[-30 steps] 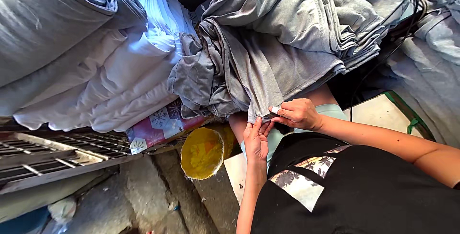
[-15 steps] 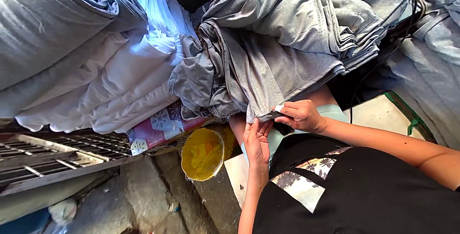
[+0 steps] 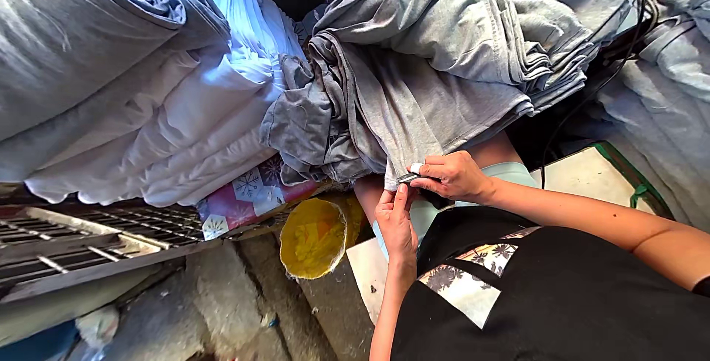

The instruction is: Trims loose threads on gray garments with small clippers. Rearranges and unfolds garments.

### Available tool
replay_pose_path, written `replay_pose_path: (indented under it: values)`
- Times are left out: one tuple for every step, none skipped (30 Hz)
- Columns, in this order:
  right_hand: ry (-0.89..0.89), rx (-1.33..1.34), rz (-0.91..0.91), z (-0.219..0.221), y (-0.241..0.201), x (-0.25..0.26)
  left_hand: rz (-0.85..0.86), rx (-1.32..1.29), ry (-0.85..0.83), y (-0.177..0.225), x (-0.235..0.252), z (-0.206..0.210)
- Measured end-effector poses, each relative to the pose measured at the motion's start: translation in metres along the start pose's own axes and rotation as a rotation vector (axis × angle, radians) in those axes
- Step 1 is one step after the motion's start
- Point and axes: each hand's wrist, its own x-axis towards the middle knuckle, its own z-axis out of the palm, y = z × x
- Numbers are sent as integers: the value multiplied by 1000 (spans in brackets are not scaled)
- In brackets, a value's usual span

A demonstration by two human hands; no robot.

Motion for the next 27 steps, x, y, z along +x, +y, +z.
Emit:
replay_pose_path:
  values:
    - [5, -4, -3, 0, 0, 0, 0, 9, 0, 0, 0, 0]
    - [10, -12, -5, 0, 0, 0, 0, 16, 0, -1, 0, 0]
    - [11, -19, -4, 0, 0, -1, 0, 23, -1, -1, 1, -1]
    - [6, -25, -3, 0, 0, -1, -1, 28, -3, 0, 1, -1]
    - [1, -26, -2, 0, 0, -2, -2, 29, -4, 0, 1, -1]
    - [1, -22, 1, 0, 0, -3, -5, 26, -5, 0, 1, -1]
    - [4, -13, 12, 0, 0, -3, -10, 18, -7, -1, 1, -1]
    - [8, 11, 43, -1, 0, -3, -17, 4, -7, -1, 1, -1]
    - [5, 60, 99, -2, 0, -3, -28, -9, -4, -1, 1, -1]
    - [4, 126, 165, -3, 0, -3, -40, -24, 2, 0, 1, 0]
    - [5, 192, 221, -5, 0, -3, -53, -37, 6, 0, 1, 0]
    - [7, 248, 261, -5, 1, -3, -63, -46, 10, 0, 1, 0]
    - [8, 282, 282, -6, 2, -4, -74, -49, 13, 1, 1, 1]
    - [6, 284, 284, -6, 4, -5, -81, -47, 11, 2, 1, 1]
    - [7, 258, 263, -6, 5, -6, -83, -43, 7, 2, 1, 2]
    - [2, 218, 235, -5, 6, -7, -80, -40, 5, 2, 1, 2]
    - [-11, 176, 202, -5, 6, -8, -76, -36, 5, 2, 1, 2]
    - [-21, 134, 167, -5, 5, -8, -66, -26, 2, 2, 1, 3]
    - [-25, 97, 134, -4, 5, -8, -52, -12, -2, 2, 1, 3]
    - [-26, 75, 109, -3, 5, -8, -31, 7, -8, 2, 1, 3]
    - [-26, 63, 93, -3, 5, -8, -7, 27, -14, 2, 1, 3]
    - [-24, 54, 81, -2, 5, -7, 15, 41, -19, 1, 1, 3]
    - [-20, 46, 71, -3, 4, -6, 30, 54, -23, 1, 1, 3]
    - [-18, 35, 59, -3, 4, -5, 40, 68, -25, 1, 2, 3]
    - [-13, 27, 47, -4, 4, -4, 45, 80, -25, 1, 2, 2]
    - [-9, 28, 44, -4, 3, -3, 46, 85, -23, 0, 2, 2]
    - [-11, 40, 57, -5, 3, -3, 44, 88, -21, 0, 2, 2]
